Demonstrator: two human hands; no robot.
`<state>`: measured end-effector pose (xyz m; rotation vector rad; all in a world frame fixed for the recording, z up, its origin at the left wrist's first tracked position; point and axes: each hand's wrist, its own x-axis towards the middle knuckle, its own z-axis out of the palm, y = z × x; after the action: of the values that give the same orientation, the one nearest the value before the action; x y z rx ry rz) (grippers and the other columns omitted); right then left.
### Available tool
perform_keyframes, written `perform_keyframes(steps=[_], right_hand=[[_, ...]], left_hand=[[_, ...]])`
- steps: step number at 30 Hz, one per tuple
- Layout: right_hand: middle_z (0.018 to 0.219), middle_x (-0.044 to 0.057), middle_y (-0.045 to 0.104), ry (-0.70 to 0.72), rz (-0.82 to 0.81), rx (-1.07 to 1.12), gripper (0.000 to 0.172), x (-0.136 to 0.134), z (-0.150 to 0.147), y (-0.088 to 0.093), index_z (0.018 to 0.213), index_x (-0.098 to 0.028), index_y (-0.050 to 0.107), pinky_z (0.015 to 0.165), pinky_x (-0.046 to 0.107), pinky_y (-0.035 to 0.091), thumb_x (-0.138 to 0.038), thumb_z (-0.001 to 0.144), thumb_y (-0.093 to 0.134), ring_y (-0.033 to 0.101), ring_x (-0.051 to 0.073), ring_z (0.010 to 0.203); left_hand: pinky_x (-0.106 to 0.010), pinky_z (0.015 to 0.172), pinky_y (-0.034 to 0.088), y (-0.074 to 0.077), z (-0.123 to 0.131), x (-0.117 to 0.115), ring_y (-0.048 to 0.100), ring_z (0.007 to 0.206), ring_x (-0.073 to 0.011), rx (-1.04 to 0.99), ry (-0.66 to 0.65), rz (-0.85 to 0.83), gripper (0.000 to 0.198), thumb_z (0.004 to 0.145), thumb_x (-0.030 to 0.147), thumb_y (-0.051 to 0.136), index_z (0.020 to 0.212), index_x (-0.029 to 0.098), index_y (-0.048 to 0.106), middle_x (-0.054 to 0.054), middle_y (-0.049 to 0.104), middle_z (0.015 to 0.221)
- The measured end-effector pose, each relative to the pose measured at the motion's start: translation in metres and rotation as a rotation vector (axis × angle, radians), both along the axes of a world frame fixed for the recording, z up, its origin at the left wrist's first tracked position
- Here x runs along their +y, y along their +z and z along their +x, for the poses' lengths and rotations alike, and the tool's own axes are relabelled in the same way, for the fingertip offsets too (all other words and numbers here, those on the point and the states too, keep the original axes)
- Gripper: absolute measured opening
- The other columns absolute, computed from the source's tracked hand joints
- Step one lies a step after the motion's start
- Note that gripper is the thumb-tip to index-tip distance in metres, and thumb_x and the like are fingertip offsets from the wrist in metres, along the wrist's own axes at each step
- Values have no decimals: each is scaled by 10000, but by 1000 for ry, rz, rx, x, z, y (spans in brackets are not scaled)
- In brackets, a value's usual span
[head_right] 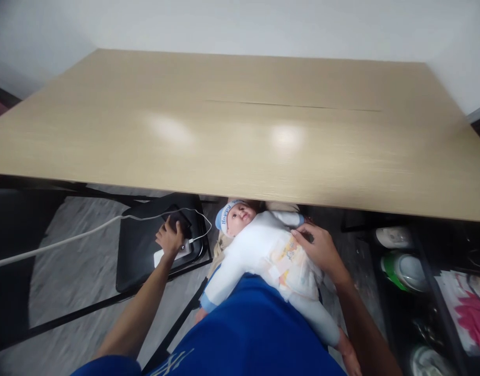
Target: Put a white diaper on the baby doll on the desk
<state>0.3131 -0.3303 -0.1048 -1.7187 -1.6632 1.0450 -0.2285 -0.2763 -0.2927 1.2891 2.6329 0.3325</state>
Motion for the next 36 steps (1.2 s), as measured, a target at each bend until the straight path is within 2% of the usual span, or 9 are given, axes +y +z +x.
perform_keyframes(steps=[14, 25, 28, 31, 33, 34, 36], right_hand=[[933, 74, 826, -10, -1, 10, 398, -2, 0, -4, 883, -242, 762, 826, 406, 525, -582, 1025, 611, 760, 307, 921], [915, 66, 827, -2, 4, 12, 398, 0, -1, -1, 870, -250, 760, 822, 396, 539, -588, 1014, 609, 765, 297, 904], [931, 74, 836, 2, 3, 12, 400, 1, -1, 1, 877, -248, 767, 824, 403, 552, -590, 1011, 610, 772, 303, 910], [971, 77, 849, 12, -14, 18, 369, 2, 1, 3, 921, -246, 791, 840, 408, 567, -563, 1007, 623, 786, 310, 941], [1009, 78, 858, 23, -42, 24, 343, 2, 3, 6, 965, -247, 811, 845, 407, 576, -540, 1002, 637, 797, 314, 974], [1027, 77, 863, 31, -56, 26, 332, 1, 4, 7, 984, -249, 819, 850, 407, 580, -530, 1000, 644, 801, 316, 993], [1048, 75, 869, 49, -71, 26, 316, 1, 5, 10, 1008, -253, 832, 861, 407, 589, -514, 998, 654, 806, 319, 1017]], left_hand=[[-674, 1280, 322, 5, 8, -7, 413, 1600, -473, -12, -61, -39, 649, 1158, 519, 346, 1729, 241, 480, -260, 386, 1783], [-682, 1285, 311, 10, 11, -4, 401, 1598, -472, -55, -29, -26, 619, 1140, 519, 392, 1676, 261, 564, -244, 383, 1773], [-697, 1290, 301, 14, 14, -5, 410, 1590, -484, -84, -21, 16, 634, 1124, 509, 422, 1677, 227, 553, -253, 404, 1757], [-718, 1297, 280, 20, 23, -11, 388, 1595, -505, -112, -11, 106, 684, 1093, 472, 454, 1675, 118, 503, -299, 414, 1732], [-707, 1311, 273, 27, 34, -17, 389, 1592, -488, -144, -33, 187, 662, 1073, 434, 445, 1607, 49, 521, -316, 467, 1681], [-682, 1311, 299, 31, 40, -21, 425, 1570, -465, -173, -63, 227, 628, 1069, 423, 433, 1552, 40, 549, -311, 520, 1630], [-596, 1251, 434, 42, 56, -30, 571, 1437, -400, -261, -159, 298, 546, 1074, 441, 408, 1424, 73, 608, -274, 640, 1478]])
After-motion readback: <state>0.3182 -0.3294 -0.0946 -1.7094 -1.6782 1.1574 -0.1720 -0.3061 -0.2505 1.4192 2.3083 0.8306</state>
